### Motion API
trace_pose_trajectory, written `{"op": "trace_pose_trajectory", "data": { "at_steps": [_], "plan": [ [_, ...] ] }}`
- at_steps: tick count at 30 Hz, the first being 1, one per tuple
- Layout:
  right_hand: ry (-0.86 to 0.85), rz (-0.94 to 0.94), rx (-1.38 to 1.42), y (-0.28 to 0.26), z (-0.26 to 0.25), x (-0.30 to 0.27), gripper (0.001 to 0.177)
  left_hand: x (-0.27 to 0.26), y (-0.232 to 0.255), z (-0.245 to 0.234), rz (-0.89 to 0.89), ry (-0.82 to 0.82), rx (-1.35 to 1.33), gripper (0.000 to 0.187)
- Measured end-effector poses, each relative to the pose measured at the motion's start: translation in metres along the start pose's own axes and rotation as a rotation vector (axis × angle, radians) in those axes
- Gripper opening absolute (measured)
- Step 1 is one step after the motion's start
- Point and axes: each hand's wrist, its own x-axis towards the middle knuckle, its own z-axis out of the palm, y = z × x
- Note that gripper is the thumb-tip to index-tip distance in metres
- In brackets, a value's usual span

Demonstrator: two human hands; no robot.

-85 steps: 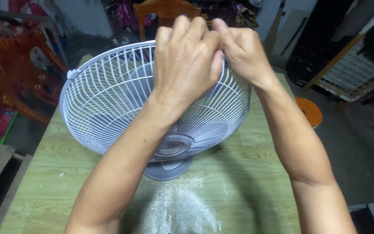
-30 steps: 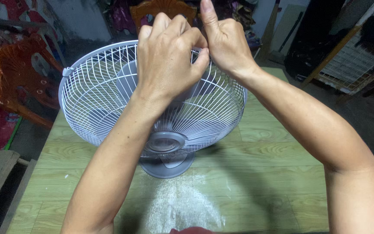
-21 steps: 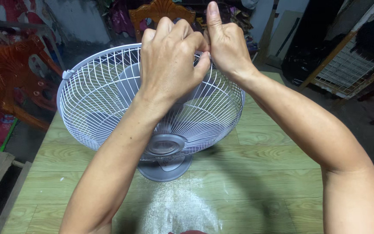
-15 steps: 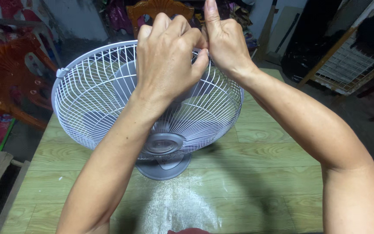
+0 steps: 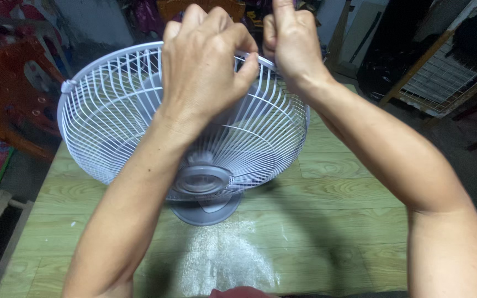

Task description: The person removes the front wire cage of a white table fan by unclipping its tabs, then unscrews the central hub nut to detach the fan blades. The removed cage is placed on the table.

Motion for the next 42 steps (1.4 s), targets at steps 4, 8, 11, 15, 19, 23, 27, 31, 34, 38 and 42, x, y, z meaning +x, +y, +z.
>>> {"op": "trace_pose_trajectory", "data": {
  "at_steps": [4,8,11,15,19,23,27,31,34,38,42],
  "plan": [
    [-0.124,-0.041,0.065,-0.013,-0.008,0.009,0.058,-0.005,-0.003,-0.008,0.029,0.03,-0.032,0.009],
    [-0.146,-0.044,-0.019,-0.041,-0.06,0.014,0.034,-0.004,0.001,-0.009,0.037,0.029,-0.07,0.009],
    [-0.199,-0.18,-0.045,-0.035,-0.074,-0.009,0.027,-0.004,0.003,-0.007,0.03,0.02,-0.09,0.009],
    [-0.166,-0.165,0.026,-0.018,-0.066,-0.052,0.02,-0.002,0.003,-0.014,0.077,0.028,-0.04,0.005],
    [-0.082,-0.081,0.065,0.005,-0.062,-0.098,0.02,-0.005,0.004,-0.026,0.17,0.035,-0.01,0.009],
    [0.051,0.031,0.219,0.041,-0.057,-0.131,0.015,-0.016,0.005,-0.032,0.246,0.057,0.081,0.013],
    [0.151,0.099,0.347,0.077,-0.054,-0.155,0.014,-0.046,0.017,-0.032,0.221,0.031,0.149,0.027],
    [0.21,0.151,0.403,0.106,-0.046,-0.175,0.016,-0.077,0.035,-0.018,0.171,-0.06,0.116,0.038],
    [0.209,0.198,0.496,0.122,-0.04,-0.186,0.018,-0.098,0.043,-0.009,0.128,-0.092,0.135,0.047],
    [0.21,0.278,0.579,0.143,-0.038,-0.2,0.018,-0.126,0.046,0.007,0.126,-0.059,0.208,0.046],
    [0.183,0.324,0.589,0.164,-0.034,-0.21,0.019,-0.147,0.05,0.024,0.155,-0.034,0.246,0.046]
  ]
}}
